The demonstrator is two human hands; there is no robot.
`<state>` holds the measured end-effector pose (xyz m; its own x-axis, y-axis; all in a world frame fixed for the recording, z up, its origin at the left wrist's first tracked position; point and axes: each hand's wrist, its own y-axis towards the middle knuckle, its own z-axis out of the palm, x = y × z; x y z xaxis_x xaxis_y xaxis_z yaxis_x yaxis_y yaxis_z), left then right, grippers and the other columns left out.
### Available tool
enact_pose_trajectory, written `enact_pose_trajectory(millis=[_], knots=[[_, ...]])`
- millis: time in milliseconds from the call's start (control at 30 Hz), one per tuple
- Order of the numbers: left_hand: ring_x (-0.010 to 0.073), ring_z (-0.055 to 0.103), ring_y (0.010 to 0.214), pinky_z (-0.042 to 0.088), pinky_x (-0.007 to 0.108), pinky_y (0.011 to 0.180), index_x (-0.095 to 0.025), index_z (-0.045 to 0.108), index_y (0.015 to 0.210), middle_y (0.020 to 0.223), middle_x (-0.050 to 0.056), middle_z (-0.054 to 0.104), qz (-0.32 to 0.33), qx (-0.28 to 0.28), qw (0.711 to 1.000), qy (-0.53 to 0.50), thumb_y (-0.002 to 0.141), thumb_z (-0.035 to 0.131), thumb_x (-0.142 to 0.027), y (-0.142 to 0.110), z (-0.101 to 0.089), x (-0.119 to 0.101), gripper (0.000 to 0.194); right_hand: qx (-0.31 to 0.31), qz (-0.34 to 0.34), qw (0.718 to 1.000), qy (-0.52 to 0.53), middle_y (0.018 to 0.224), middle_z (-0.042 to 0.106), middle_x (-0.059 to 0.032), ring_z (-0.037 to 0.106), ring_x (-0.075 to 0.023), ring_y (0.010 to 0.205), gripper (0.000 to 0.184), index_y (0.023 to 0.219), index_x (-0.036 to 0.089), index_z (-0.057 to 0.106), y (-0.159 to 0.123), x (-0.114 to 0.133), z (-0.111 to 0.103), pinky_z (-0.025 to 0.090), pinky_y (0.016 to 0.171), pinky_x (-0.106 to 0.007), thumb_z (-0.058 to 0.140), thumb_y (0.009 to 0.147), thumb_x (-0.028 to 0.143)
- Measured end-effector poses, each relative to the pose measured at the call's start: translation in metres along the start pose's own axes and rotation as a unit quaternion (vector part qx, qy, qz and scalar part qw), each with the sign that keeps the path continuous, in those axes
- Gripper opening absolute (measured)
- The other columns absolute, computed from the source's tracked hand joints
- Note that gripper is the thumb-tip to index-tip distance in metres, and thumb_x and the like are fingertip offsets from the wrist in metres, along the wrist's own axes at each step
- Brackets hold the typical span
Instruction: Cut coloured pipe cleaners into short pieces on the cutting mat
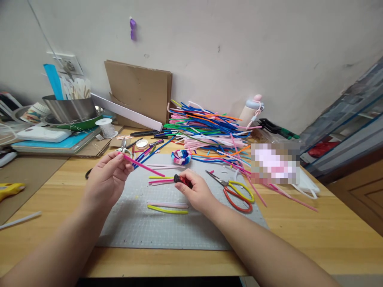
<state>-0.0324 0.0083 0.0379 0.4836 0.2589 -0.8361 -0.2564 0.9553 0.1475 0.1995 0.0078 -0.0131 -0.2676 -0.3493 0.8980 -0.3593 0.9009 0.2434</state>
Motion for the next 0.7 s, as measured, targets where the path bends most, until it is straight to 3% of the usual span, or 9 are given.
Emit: enact_pose_trajectory(millis=[167,300,467,600,700], knots=[[0.0078,0.054,0.056,0.046,0.019,0.056,-0.017,0.061,0.074,0.064,-0.002,0.062,0.007,0.002,1.0,-0.002,0.07,0.07,-0.019,0.0,-0.002,0.001,0.01,0.001,0.093,0.987,0.13,0.063,0.045,0.0046,0.04,-0.0104,0.053,0.03,0.085,0.022,0.046,-0.002,0.001,0.005,0.033,0.049,-0.023,0.055,0.083,0.05],[0.0073,0.055,0.056,0.046,0.018,0.055,-0.017,0.062,0.075,0.064,-0.002,0.062,0.036,-0.026,0.999,-0.014,0.069,0.071,-0.019,0.001,-0.003,-0.002,0.011,-0.007,0.14,0.967,0.211,0.067,0.041,0.0024,0.04,-0.0109,0.057,0.045,0.079,0.019,0.055,0.0,-0.002,0.004,0.036,0.05,-0.024,0.044,0.084,0.062],[0.007,0.057,0.058,0.047,0.016,0.056,-0.016,0.062,0.073,0.063,-0.002,0.063,0.07,-0.049,0.996,-0.022,0.07,0.07,-0.017,0.002,-0.002,-0.007,0.008,-0.024,0.16,0.953,0.254,0.071,0.043,0.0017,0.041,-0.0106,0.059,0.045,0.082,0.019,0.059,0.001,-0.009,0.004,0.036,0.051,-0.024,0.049,0.081,0.062],[0.0073,0.057,0.058,0.048,0.017,0.056,-0.016,0.063,0.074,0.064,-0.001,0.063,0.066,-0.05,0.996,-0.019,0.07,0.07,-0.017,0.003,-0.002,-0.007,0.008,0.027,0.192,0.93,0.314,0.063,0.04,0.0032,0.033,-0.0081,0.051,0.041,0.076,0.017,0.055,0.0,-0.003,0.004,0.025,0.042,-0.019,0.053,0.081,0.058],[0.0073,0.056,0.058,0.048,0.017,0.055,-0.016,0.063,0.074,0.064,-0.002,0.063,0.061,-0.045,0.997,-0.021,0.069,0.07,-0.016,0.003,-0.002,-0.005,0.008,0.075,0.234,0.894,0.375,0.057,0.034,0.0057,0.023,-0.0053,0.044,0.043,0.071,0.017,0.049,-0.001,0.002,0.001,0.012,0.038,-0.017,0.053,0.081,0.059]])
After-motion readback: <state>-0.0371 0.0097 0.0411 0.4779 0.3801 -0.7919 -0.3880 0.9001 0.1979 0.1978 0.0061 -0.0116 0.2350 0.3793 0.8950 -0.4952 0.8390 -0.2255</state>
